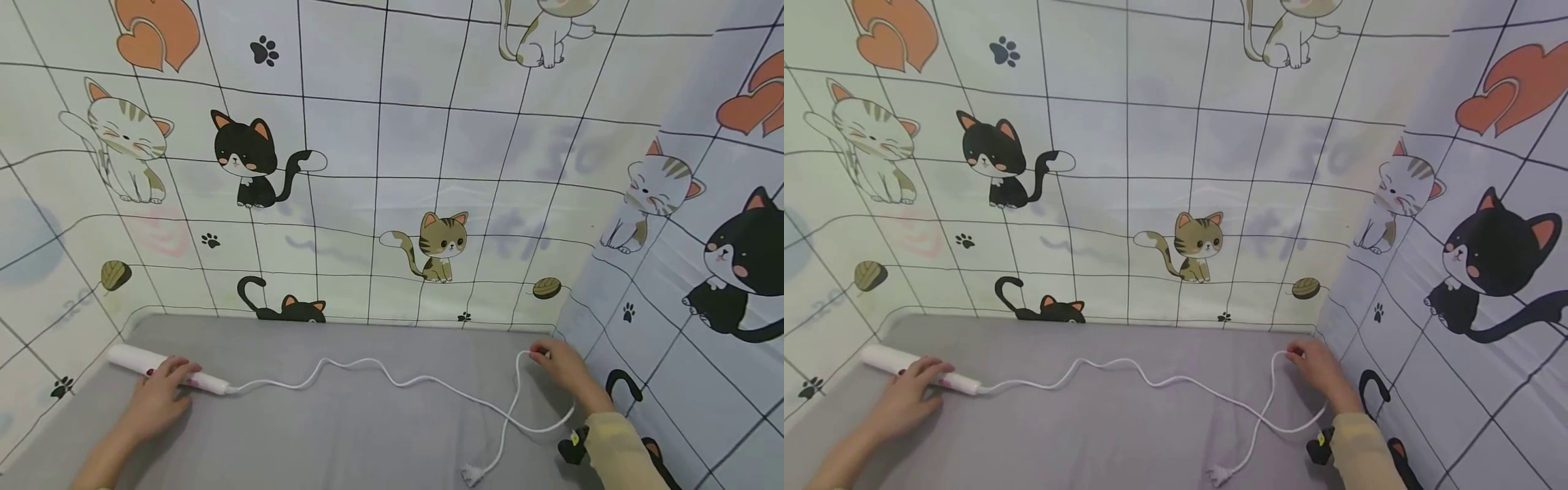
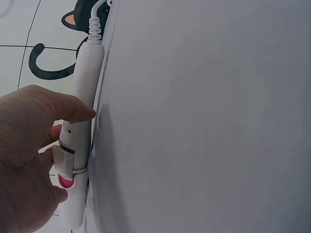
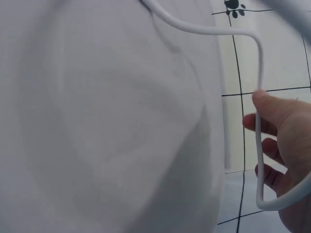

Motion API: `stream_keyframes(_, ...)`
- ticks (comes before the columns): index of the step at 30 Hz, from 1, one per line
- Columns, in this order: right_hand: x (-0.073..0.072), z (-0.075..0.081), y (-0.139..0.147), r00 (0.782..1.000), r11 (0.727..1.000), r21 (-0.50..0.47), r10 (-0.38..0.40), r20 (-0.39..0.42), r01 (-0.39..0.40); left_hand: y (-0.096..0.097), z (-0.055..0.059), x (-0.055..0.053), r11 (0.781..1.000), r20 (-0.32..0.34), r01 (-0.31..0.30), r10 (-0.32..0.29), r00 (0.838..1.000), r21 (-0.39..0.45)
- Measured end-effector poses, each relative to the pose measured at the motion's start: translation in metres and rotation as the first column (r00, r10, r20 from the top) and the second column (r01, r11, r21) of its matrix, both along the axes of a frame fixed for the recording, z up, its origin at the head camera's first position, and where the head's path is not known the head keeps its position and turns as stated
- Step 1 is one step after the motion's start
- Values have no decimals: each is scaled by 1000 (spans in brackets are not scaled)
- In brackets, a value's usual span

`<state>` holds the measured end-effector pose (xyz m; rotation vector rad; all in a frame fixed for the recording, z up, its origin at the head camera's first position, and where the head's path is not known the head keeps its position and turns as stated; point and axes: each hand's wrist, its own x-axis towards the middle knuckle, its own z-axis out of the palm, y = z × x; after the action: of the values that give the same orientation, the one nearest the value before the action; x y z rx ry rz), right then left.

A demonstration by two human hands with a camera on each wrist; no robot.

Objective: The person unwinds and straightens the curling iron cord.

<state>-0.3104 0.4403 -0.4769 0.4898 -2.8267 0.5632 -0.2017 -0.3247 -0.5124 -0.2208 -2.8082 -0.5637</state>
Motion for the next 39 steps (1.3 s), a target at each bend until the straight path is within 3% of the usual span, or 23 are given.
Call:
stream_keyframes(8,6,-14,0,986,984,-62,-167,25,168,3,-1,0,1000,-8,11,-11,1000,-2)
stream_keyframes(11,7,-18,0,973,974,-26,-224,62,226,3,-3,0,1000,-15,13,-13,1000,1)
stream_keyframes(14,8,-19,-1,973,975,45,-221,71,219,2,-4,0,1000,-18,9,-9,1000,4)
stream_keyframes(18,9,-16,-7,992,983,152,-111,55,101,2,-4,0,1000,-18,-2,2,1000,3)
stream_keyframes(22,15,-5,-18,999,968,250,-15,39,4,2,-4,1,1000,-1,-10,10,1000,4)
stream_keyframes(28,29,18,-41,996,905,421,77,-40,-53,1,-3,0,1000,-27,-11,11,1000,0)
stream_keyframes(32,30,20,-56,987,877,468,151,-56,-107,1,0,1,1000,-12,-13,13,1000,-2)
stream_keyframes(35,27,14,-63,964,866,446,265,-25,-227,1,2,1,1000,-10,-10,10,1000,-3)
stream_keyframes(39,23,2,-63,902,839,365,433,5,-404,2,3,1,1000,-16,0,-1,1000,-4)
